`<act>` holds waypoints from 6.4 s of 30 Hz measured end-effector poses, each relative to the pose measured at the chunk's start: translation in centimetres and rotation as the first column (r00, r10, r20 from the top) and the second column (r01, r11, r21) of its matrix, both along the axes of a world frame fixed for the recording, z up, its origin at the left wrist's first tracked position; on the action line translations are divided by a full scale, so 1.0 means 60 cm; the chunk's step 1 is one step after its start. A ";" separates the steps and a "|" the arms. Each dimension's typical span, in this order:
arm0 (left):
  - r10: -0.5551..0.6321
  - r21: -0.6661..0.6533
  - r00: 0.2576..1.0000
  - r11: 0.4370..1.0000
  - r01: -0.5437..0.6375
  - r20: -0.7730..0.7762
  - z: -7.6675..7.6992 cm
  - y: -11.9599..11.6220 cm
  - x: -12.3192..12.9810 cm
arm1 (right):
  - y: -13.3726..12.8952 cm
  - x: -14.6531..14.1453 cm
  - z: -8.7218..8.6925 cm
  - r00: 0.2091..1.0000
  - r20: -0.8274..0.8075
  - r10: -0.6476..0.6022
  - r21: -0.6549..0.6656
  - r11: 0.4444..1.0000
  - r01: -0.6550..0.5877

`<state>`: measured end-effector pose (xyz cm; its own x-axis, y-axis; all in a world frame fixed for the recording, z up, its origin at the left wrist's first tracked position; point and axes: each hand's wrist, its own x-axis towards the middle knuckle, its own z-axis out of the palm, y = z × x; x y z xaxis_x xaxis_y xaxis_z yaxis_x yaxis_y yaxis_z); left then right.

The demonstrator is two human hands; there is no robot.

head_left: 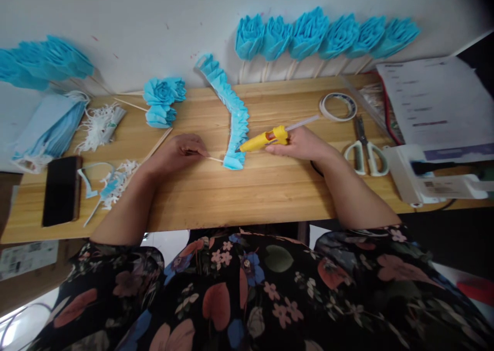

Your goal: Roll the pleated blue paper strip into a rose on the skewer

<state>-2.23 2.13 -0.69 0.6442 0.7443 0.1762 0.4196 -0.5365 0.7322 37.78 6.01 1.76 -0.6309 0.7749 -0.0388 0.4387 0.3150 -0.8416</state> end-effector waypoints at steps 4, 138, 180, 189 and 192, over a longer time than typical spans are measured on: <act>0.011 -0.034 0.999 0.999 -0.012 -0.030 0.004 0.001 0.001 | -0.002 0.004 0.001 0.993 -0.107 -0.058 -0.110 0.993 0.047; -0.031 0.042 0.999 0.999 0.029 0.044 0.001 0.004 0.004 | 0.003 0.001 0.011 0.989 0.127 -0.077 0.120 0.991 0.061; -0.052 0.019 0.999 0.998 0.053 -0.010 0.009 0.010 -0.002 | 0.004 -0.011 0.005 0.993 0.113 -0.023 0.096 0.995 0.012; -0.062 0.013 0.998 0.998 0.062 -0.011 0.008 0.008 -0.004 | 0.006 -0.016 0.005 0.992 0.124 -0.015 0.109 0.994 0.001; -0.059 0.023 0.998 0.998 0.059 -0.007 0.007 0.007 -0.003 | 0.002 -0.017 0.007 0.995 0.093 -0.020 0.125 0.992 0.009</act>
<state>-2.42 2.54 -0.27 0.6880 0.7008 0.1886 0.3914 -0.5771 0.7167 36.76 6.14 2.19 -0.6177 0.7864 -0.0001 0.5194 0.4079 -0.7509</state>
